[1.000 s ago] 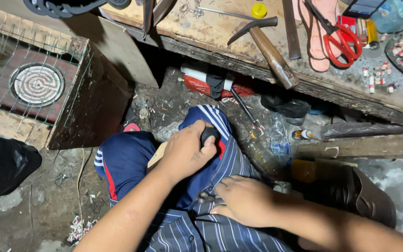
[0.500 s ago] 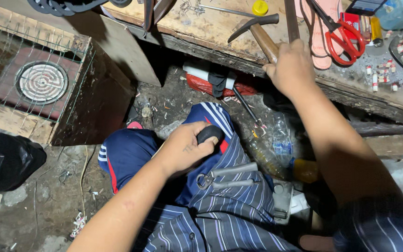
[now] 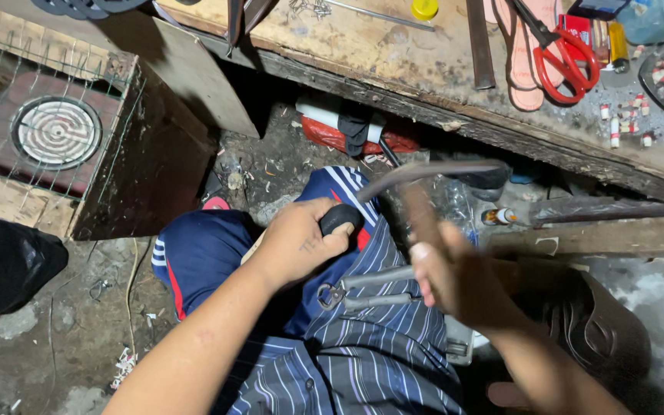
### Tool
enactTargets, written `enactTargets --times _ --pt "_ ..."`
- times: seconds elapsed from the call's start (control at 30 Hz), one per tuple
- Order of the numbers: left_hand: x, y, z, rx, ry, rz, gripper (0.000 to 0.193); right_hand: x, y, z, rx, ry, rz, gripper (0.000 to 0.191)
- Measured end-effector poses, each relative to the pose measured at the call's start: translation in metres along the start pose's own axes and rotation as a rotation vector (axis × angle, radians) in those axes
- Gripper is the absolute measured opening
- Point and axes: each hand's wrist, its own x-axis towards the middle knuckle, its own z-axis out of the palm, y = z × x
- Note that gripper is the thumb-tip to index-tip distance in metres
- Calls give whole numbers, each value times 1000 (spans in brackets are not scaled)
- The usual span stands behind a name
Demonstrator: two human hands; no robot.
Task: The person sits on the floor and lasts a shoe: they fit the black fabric upper over the insole, use pincers to pull and grip the upper edge, hammer it to shape, and trim the excess material with a knife along the sole edge.
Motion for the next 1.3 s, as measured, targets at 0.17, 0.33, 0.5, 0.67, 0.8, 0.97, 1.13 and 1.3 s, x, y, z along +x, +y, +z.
enactTargets --times 0.17,0.33,0.5,0.67,0.8,0.97,1.13,1.3 --pt "-5 2 -2 1 -60 -101 25 -6 15 5 -406 90 -284 28" --pt "-5 -3 -3 -122 -74 -152 25 -7 30 12 -236 -145 -287 27" --pt "-6 -12 1 -226 -79 -228 25 6 18 -30 -184 204 -324 21" --pt "7 -13 2 -182 -73 -131 22 87 -13 -86 172 456 -768 32" --pt "10 -15 11 -532 -135 -162 23 161 -20 -118 194 579 -732 35" --pt "-9 -22 25 -456 -45 -174 19 150 2 -122 -567 868 -895 24" --pt "-11 -27 26 -388 -12 -248 20 57 40 -30 -180 318 -467 31" --pt "-12 -37 25 -465 -57 -200 21 -11 47 10 -22 193 -540 26"
